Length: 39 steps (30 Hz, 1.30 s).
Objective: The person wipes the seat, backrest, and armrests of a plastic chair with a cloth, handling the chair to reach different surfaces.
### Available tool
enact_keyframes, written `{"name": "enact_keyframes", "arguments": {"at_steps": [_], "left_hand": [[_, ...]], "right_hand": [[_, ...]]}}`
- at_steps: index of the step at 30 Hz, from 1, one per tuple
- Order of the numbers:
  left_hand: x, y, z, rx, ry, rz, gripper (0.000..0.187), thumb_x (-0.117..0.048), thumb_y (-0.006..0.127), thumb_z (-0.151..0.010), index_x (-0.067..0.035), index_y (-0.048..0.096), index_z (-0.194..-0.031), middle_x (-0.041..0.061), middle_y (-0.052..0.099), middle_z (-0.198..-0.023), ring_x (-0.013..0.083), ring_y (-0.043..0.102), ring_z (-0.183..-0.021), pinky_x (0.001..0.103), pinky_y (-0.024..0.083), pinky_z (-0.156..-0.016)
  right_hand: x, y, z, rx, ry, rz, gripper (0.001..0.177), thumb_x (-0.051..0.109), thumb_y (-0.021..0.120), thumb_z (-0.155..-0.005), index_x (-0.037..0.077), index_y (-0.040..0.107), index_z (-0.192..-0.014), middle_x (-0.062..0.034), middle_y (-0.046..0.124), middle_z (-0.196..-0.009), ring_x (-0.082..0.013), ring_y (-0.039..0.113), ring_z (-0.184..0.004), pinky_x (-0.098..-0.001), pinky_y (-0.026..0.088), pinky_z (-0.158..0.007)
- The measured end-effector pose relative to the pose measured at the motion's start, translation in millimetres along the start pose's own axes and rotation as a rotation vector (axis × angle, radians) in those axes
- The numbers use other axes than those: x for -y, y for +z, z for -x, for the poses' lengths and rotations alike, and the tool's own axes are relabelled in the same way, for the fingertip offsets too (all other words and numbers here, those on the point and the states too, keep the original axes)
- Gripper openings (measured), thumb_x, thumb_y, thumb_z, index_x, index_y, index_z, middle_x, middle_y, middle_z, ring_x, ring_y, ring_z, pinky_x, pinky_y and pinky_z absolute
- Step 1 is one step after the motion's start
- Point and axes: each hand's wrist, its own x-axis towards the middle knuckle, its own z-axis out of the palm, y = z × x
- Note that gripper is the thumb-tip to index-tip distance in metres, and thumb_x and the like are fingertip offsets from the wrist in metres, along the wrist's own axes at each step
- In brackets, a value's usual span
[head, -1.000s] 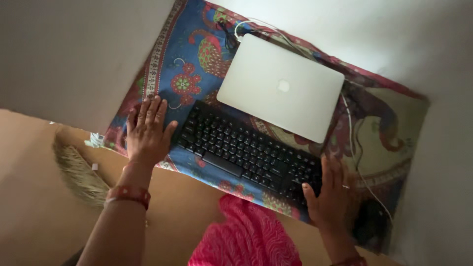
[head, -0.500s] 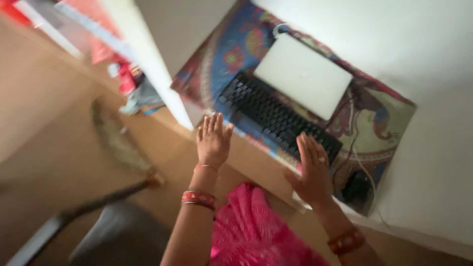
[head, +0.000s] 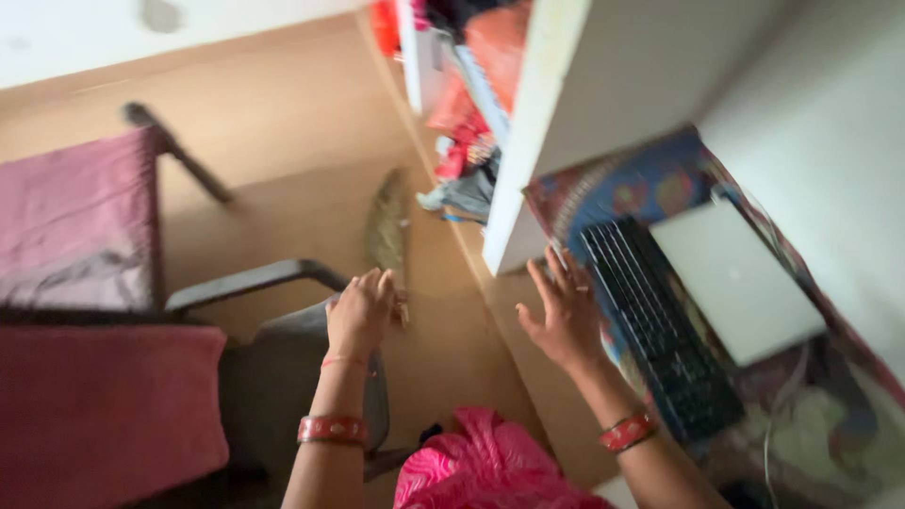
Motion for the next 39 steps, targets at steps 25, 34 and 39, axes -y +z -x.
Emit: {"name": "enact_keyframes", "arguments": {"at_steps": [25, 34, 39], "left_hand": [[138.9, 19.4, 296.8, -0.551, -0.562, -0.092, 0.028, -0.037, 0.053, -0.100, -0.020, 0.070, -0.114, -0.001, 0.067, -0.124, 0.0227, 0.060, -0.123, 0.047, 0.046, -0.095], [185.9, -35.0, 363.8, -0.332, -0.630, 0.051, 0.035, -0.046, 0.070, -0.087, -0.013, 0.076, -0.078, 0.006, 0.074, -0.091, 0.0262, 0.065, -0.103, 0.044, 0.046, -0.092], [262.1, -52.6, 404.4, -0.433, -0.603, 0.058, 0.033, -0.041, 0.065, -0.096, -0.012, 0.077, -0.088, 0.009, 0.075, -0.098, 0.0317, 0.070, -0.097, 0.048, 0.051, -0.087]], "right_hand": [[150.8, 91.3, 36.9, 0.305, -0.671, -0.425, 0.016, 0.031, 0.067, -0.092, 0.027, 0.074, -0.106, 0.0028, 0.076, -0.118, -0.0264, 0.059, -0.132, -0.0586, 0.028, -0.118], [276.7, 87.1, 51.6, 0.345, -0.634, -0.582, 0.019, 0.031, 0.063, -0.099, 0.017, 0.074, -0.091, 0.0016, 0.074, -0.097, -0.0239, 0.064, -0.119, -0.0561, 0.032, -0.119], [355.4, 78.3, 76.7, 0.364, -0.752, -0.549, 0.020, 0.032, 0.069, -0.090, 0.015, 0.074, -0.082, 0.0014, 0.076, -0.097, -0.0244, 0.064, -0.116, -0.0557, 0.032, -0.114]]}}
